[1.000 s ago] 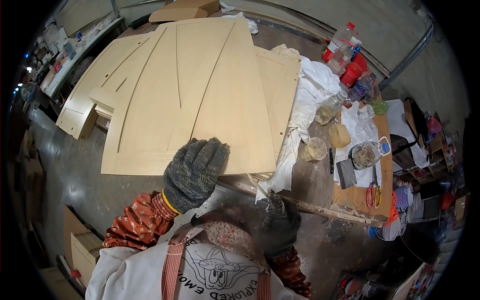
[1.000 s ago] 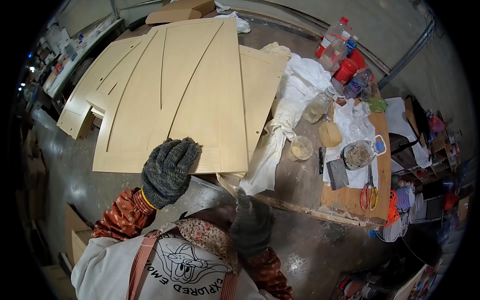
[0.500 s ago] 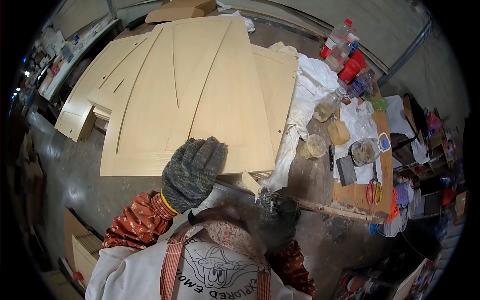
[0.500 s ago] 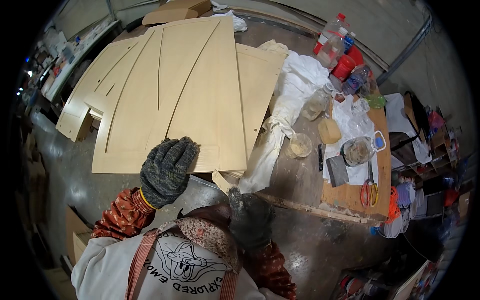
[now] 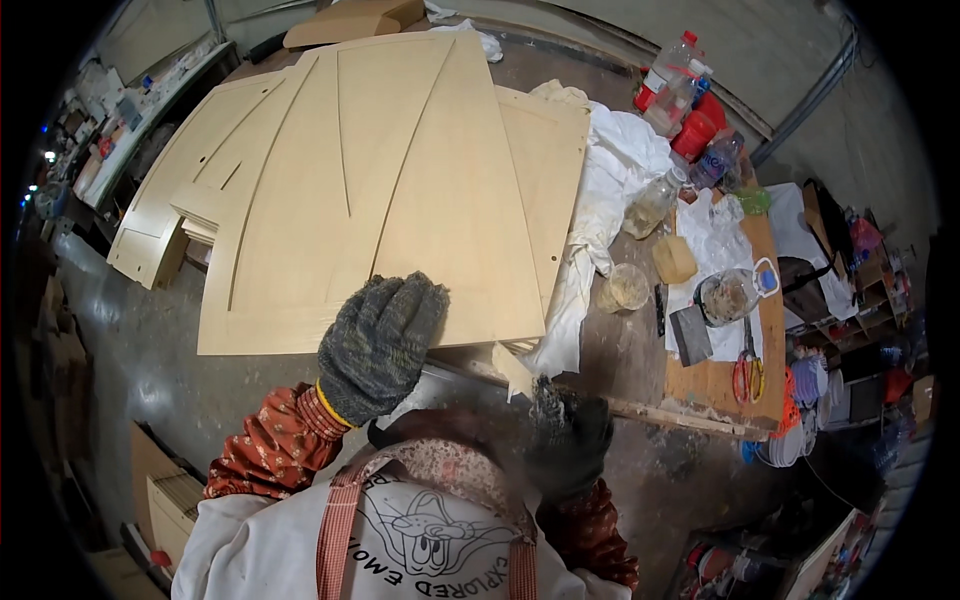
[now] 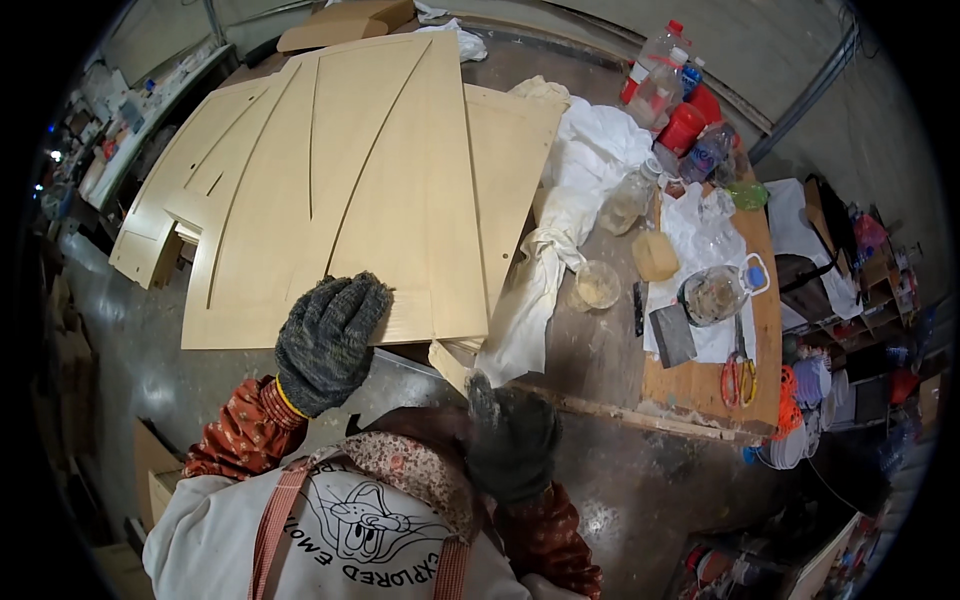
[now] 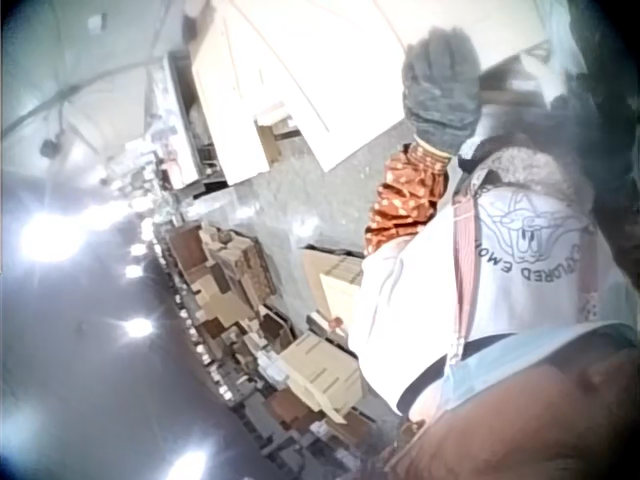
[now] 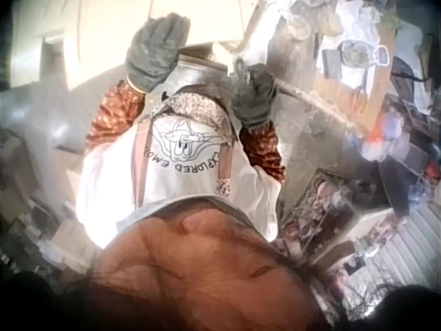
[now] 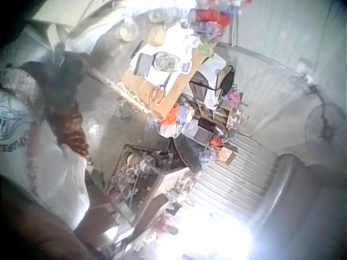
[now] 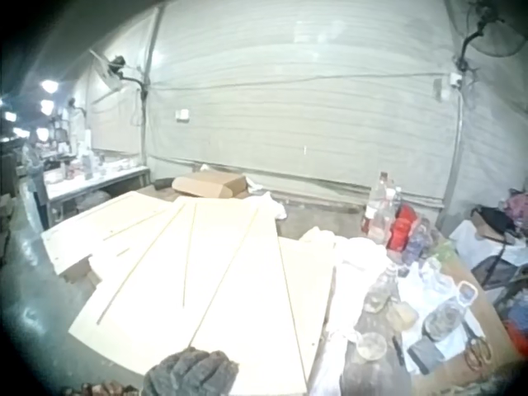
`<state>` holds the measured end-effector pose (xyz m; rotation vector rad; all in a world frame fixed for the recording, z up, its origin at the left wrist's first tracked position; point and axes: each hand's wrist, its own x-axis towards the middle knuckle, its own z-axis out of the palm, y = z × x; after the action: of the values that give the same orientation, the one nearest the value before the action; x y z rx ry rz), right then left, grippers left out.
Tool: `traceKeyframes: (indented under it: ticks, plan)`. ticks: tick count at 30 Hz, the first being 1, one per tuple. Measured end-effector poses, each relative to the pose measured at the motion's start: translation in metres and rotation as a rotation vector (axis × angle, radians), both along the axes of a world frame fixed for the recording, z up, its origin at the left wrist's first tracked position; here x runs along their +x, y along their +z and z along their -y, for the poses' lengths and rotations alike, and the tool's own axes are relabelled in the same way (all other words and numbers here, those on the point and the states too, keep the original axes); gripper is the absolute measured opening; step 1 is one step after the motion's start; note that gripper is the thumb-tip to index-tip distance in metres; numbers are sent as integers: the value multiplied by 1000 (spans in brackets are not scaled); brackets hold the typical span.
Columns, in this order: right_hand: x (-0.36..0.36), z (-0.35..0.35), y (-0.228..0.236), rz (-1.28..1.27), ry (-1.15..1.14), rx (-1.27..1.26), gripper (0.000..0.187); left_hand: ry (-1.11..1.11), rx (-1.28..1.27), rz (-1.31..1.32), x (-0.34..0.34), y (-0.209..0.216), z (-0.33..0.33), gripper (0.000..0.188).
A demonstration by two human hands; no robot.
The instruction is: The person applies filler to cracks in wood panels and wipes the surface with a cloth, then mixes more filler in a container.
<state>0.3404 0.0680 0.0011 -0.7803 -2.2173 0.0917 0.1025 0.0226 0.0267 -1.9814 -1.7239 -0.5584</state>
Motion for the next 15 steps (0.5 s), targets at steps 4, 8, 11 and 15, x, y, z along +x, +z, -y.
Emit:
traceKeyframes:
  ticks: [4,8,11,15]
  plan:
    - [-4,-11,7,2,43,-215,30,4,-20,6,1,2,-1,55]
    - [6,-12,0,-181,30,-373,25,14,-6,3,1,-1,0,56]
    - [15,-13,14,-217,18,-735,21,17,-2,-5,1,-1,0,56]
    - [7,-17,16,-100,117,-368,18,15,-10,-5,-1,-2,3,56]
